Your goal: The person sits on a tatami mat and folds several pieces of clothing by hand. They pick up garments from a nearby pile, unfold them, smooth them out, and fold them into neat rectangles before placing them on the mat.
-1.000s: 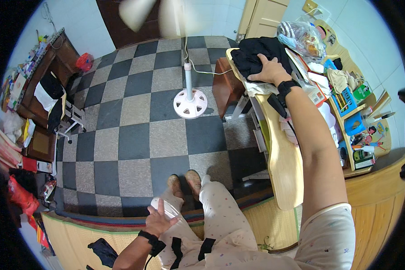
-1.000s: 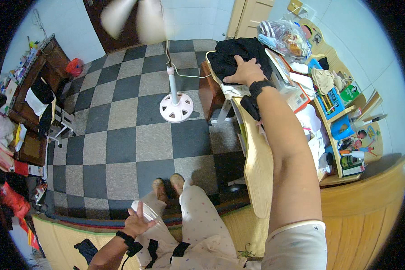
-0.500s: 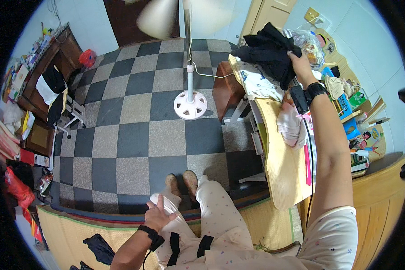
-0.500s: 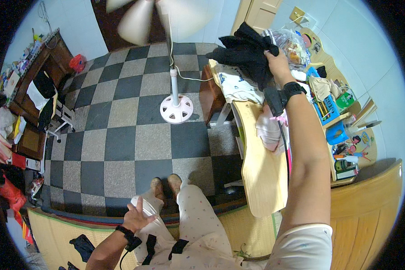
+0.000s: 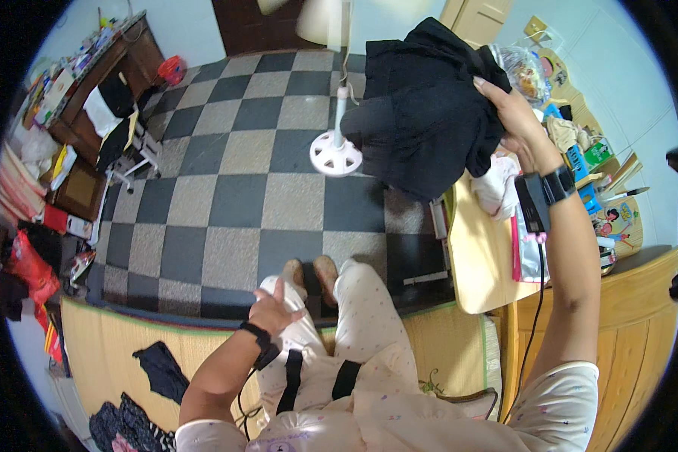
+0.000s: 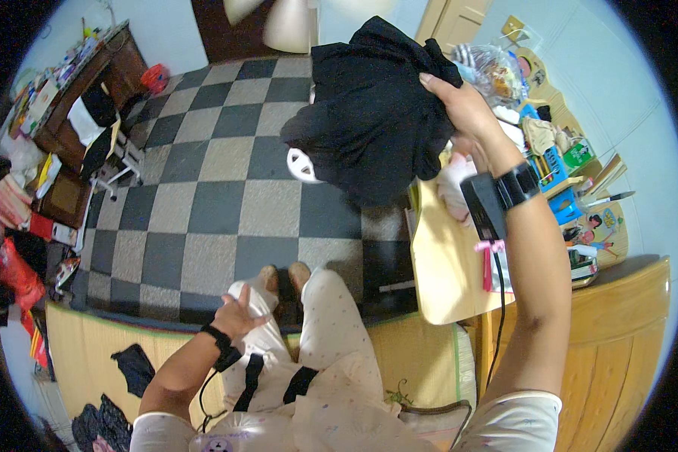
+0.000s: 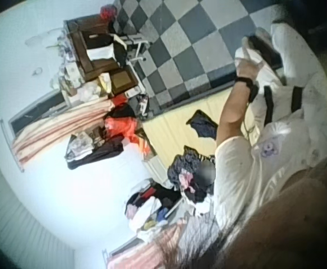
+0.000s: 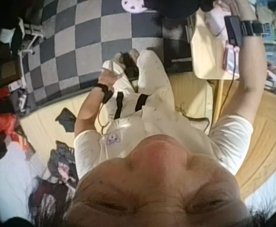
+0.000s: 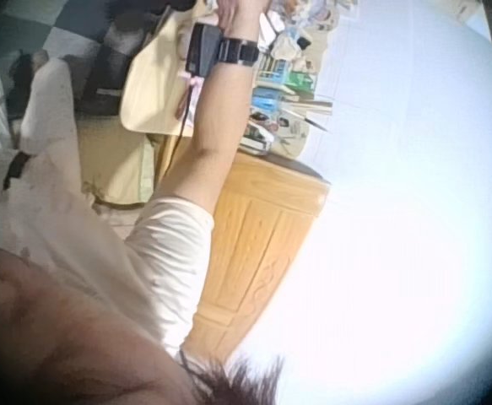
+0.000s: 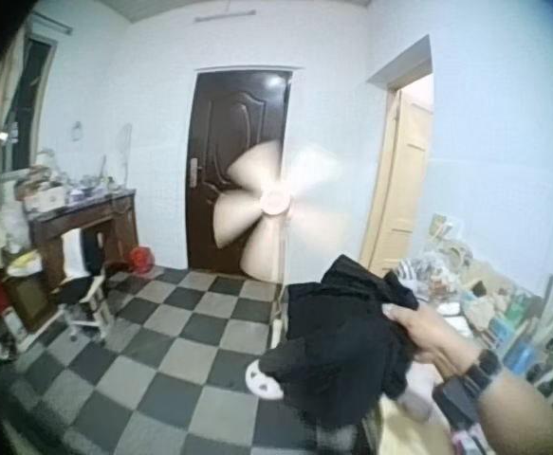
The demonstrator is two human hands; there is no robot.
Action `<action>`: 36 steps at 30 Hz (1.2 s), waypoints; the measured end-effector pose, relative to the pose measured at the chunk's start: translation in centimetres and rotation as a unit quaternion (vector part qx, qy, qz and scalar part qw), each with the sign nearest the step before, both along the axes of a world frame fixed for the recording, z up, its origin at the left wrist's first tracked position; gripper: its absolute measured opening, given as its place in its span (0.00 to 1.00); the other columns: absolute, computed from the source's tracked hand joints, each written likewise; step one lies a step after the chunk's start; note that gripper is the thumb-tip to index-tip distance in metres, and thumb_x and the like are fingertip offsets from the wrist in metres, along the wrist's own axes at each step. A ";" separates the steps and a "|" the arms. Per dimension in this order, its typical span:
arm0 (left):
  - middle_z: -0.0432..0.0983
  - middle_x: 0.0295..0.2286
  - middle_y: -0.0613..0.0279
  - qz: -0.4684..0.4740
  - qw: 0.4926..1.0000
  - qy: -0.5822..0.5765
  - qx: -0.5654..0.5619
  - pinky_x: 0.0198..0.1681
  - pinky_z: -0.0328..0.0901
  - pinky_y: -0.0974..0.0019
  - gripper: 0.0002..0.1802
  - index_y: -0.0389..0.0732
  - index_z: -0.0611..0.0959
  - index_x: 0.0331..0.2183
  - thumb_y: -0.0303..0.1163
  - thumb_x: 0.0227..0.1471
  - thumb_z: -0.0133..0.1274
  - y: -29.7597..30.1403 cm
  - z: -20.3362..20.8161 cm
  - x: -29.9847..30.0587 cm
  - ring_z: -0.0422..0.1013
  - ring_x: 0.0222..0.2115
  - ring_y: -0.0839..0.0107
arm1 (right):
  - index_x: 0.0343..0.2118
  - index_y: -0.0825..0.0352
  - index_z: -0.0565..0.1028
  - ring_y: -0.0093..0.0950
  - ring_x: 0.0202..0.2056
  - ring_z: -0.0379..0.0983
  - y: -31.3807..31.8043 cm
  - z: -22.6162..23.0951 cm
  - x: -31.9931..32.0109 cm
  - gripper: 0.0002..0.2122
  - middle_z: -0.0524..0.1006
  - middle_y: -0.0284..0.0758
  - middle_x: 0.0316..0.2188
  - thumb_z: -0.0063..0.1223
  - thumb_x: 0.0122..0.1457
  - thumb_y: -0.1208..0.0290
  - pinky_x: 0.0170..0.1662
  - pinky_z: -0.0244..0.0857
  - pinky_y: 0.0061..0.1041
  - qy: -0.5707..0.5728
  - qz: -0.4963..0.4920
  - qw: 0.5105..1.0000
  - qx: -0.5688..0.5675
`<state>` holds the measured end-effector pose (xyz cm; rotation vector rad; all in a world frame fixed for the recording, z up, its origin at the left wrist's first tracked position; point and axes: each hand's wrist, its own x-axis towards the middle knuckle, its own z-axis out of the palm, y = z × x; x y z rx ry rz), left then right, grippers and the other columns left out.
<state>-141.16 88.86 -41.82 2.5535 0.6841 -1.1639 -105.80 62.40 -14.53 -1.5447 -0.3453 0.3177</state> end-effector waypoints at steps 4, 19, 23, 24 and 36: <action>0.56 0.57 0.36 -0.125 0.961 -0.246 -0.032 0.54 0.62 0.57 0.42 0.43 0.59 0.61 0.59 0.55 0.46 -3.8 1.9 0.1 0.65 0.53 0.46 | 0.43 0.73 0.73 0.29 0.35 0.78 0.0 -2.7 -8.3 0.12 0.79 0.38 0.36 0.53 0.59 0.73 0.39 0.73 0.28 0.063 0.069 0.990 0.106; 0.72 0.48 0.44 0.387 0.305 -0.133 -0.860 0.46 0.71 0.48 0.39 0.37 0.66 0.58 0.60 0.60 0.30 -2.9 6.2 -7.2 0.72 0.46 0.50 | 0.50 0.67 0.68 0.41 0.51 0.70 2.1 -11.1 -28.2 0.29 0.71 0.49 0.48 0.60 0.40 0.82 0.53 0.64 0.33 -0.389 0.326 0.858 -0.080; 0.71 0.48 0.46 0.453 0.277 -0.295 -0.795 0.44 0.70 0.50 0.36 0.38 0.66 0.57 0.57 0.60 0.34 -0.4 6.1 -13.7 0.71 0.45 0.53 | 0.46 0.66 0.70 0.47 0.52 0.67 6.2 -12.5 -31.8 0.18 0.71 0.48 0.46 0.49 0.49 0.78 0.56 0.62 0.39 -0.399 0.485 0.778 -0.026; 0.71 0.48 0.47 0.468 0.268 -0.328 -0.776 0.43 0.70 0.51 0.36 0.38 0.66 0.57 0.56 0.60 0.34 -0.1 6.1 -15.6 0.71 0.44 0.53 | 0.45 0.66 0.71 0.47 0.51 0.67 7.7 -12.8 -32.6 0.16 0.72 0.47 0.45 0.47 0.51 0.77 0.56 0.61 0.39 -0.437 0.485 0.758 -0.010; 0.67 0.50 0.54 0.793 0.453 -0.378 -0.156 0.38 0.67 0.57 0.29 0.40 0.66 0.55 0.48 0.58 0.44 3.5 0.4 -43.6 0.69 0.39 0.63 | 0.53 0.60 0.68 0.45 0.57 0.62 17.3 -15.8 -43.0 0.24 0.66 0.47 0.55 0.57 0.50 0.72 0.60 0.56 0.42 -0.525 0.633 0.569 0.011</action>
